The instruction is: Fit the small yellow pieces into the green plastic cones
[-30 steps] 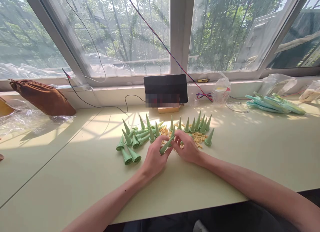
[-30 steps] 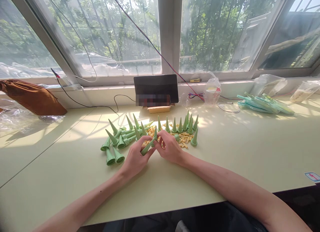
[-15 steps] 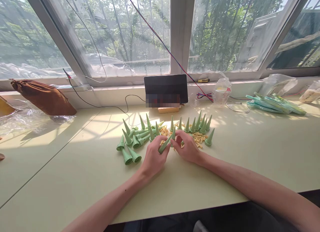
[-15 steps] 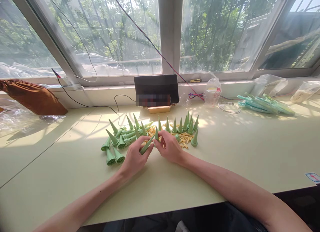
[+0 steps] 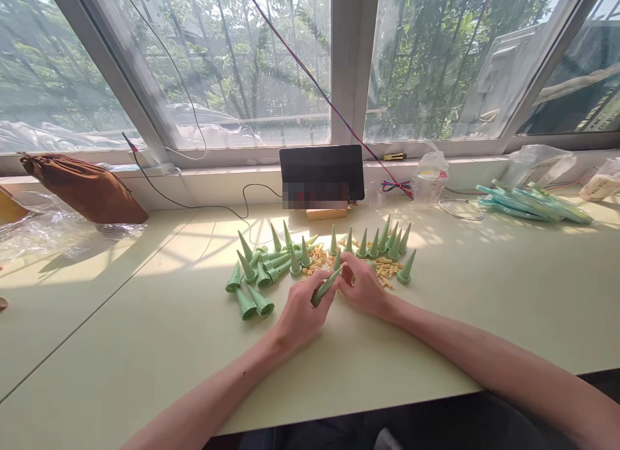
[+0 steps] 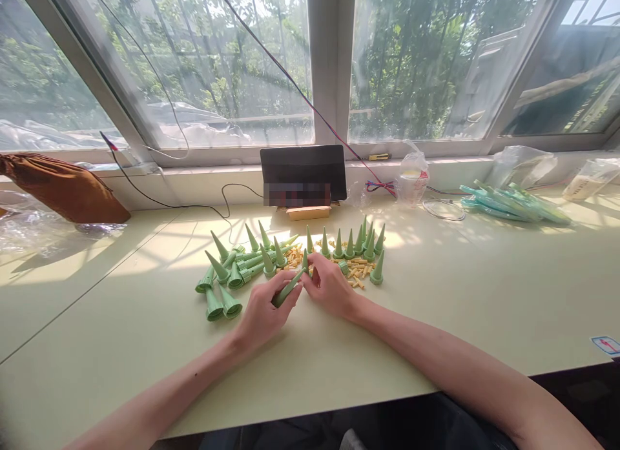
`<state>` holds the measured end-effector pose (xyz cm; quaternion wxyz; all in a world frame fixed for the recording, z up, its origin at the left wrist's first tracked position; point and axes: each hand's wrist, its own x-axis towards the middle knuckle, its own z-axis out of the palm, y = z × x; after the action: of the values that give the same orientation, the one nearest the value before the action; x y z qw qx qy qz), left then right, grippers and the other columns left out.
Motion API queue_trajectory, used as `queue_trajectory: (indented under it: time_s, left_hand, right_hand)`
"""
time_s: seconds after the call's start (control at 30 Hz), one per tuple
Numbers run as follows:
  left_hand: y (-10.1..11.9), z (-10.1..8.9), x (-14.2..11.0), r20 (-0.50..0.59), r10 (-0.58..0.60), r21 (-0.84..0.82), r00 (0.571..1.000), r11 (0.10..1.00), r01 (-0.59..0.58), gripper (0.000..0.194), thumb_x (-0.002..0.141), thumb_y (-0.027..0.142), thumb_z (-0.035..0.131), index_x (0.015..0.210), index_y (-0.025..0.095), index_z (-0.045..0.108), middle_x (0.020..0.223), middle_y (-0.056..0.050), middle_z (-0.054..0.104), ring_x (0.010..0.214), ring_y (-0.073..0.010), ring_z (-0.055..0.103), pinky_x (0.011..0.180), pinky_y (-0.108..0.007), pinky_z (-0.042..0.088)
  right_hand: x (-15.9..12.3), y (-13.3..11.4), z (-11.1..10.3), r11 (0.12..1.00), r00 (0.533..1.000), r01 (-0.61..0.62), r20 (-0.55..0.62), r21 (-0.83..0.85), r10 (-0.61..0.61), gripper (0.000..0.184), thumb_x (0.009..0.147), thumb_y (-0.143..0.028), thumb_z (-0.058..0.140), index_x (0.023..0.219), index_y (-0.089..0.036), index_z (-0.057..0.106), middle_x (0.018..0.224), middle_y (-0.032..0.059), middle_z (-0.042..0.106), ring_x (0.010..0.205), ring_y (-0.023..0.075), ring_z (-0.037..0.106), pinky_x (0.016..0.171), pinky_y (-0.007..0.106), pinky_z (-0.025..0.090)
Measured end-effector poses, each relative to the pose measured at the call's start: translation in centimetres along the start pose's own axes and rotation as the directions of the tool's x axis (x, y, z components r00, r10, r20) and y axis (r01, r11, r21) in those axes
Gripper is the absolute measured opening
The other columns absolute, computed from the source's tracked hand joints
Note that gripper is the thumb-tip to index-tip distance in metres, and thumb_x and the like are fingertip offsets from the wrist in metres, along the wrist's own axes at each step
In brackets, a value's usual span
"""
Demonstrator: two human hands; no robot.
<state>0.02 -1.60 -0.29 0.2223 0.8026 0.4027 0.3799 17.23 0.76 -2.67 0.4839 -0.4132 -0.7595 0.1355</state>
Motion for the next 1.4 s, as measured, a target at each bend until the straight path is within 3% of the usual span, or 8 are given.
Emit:
queue_trajectory:
  time_s: [0.33,0.5,0.7,1.0,1.17,1.4]
  left_hand:
    - [0.04,-0.02,-0.05,0.019,0.046,0.035,0.999,0.998,-0.047,0.022,0.095,0.034,0.046,0.09,0.02,0.062,0.062,0.004,0.049,0.054,-0.0098,0.038,0.056,-0.021,0.036]
    - [-0.09,0.06,-0.15,0.045,0.05,0.047,0.998,0.998,-0.052,0.019,0.095,0.03,0.047,0.085,0.02,0.059,0.062,0.004,0.045,0.056,-0.0104,0.034,0.056,-0.021,0.033]
    - [-0.03,0.0,-0.19,0.068,0.064,0.053,0.996,0.996,-0.067,0.018,0.094,0.027,0.047,0.08,0.019,0.056,0.061,0.005,0.042,0.055,-0.0103,0.031,0.056,-0.021,0.032]
    - [0.14,0.02,-0.3,0.084,0.127,-0.021,0.988,0.992,-0.126,0.014,0.095,0.024,0.047,0.088,0.018,0.057,0.064,0.004,0.048,0.056,-0.0089,0.036,0.057,-0.02,0.033]
    - [0.06,0.08,-0.38,0.061,0.161,-0.02,0.985,0.987,-0.16,0.019,0.095,0.024,0.048,0.078,0.018,0.052,0.06,0.005,0.045,0.054,-0.0081,0.033,0.054,-0.02,0.03]
    - [-0.09,0.1,-0.37,0.089,0.182,-0.021,0.979,0.983,-0.181,0.016,0.095,0.023,0.049,0.082,0.017,0.056,0.065,0.003,0.052,0.057,-0.0083,0.04,0.058,-0.02,0.033]
  right_hand:
    - [-0.05,-0.16,-0.14,0.999,0.998,-0.011,0.063,0.034,0.009,0.015,0.079,-0.013,0.05,0.092,-0.021,0.049,0.063,-0.0061,0.044,0.05,0.0101,0.043,0.05,0.022,0.035]
    - [-0.13,0.06,0.0,1.0,0.991,0.024,0.13,-0.009,-0.023,0.012,0.075,-0.011,0.051,0.08,-0.021,0.047,0.065,-0.0048,0.046,0.052,0.0098,0.04,0.052,0.022,0.033]
    - [-0.15,0.04,0.04,0.999,0.992,0.048,0.113,-0.009,-0.047,0.016,0.072,-0.007,0.05,0.073,-0.021,0.043,0.062,-0.0059,0.043,0.054,0.0095,0.037,0.053,0.021,0.031]
    - [-0.12,0.2,0.19,0.996,0.995,0.048,0.079,0.069,-0.053,0.012,0.085,-0.016,0.051,0.073,-0.019,0.049,0.069,-0.0023,0.055,0.057,0.0093,0.043,0.056,0.021,0.034]
    - [-0.16,0.1,0.06,0.996,0.997,-0.006,0.075,0.092,-0.001,0.015,0.095,-0.028,0.048,0.084,-0.019,0.054,0.065,-0.0031,0.053,0.053,0.009,0.042,0.055,0.021,0.035]
    - [-0.14,-0.06,0.07,0.995,0.992,0.015,0.12,0.095,-0.027,0.02,0.092,-0.027,0.05,0.074,-0.02,0.045,0.069,-0.0022,0.058,0.054,0.0089,0.043,0.055,0.02,0.036]
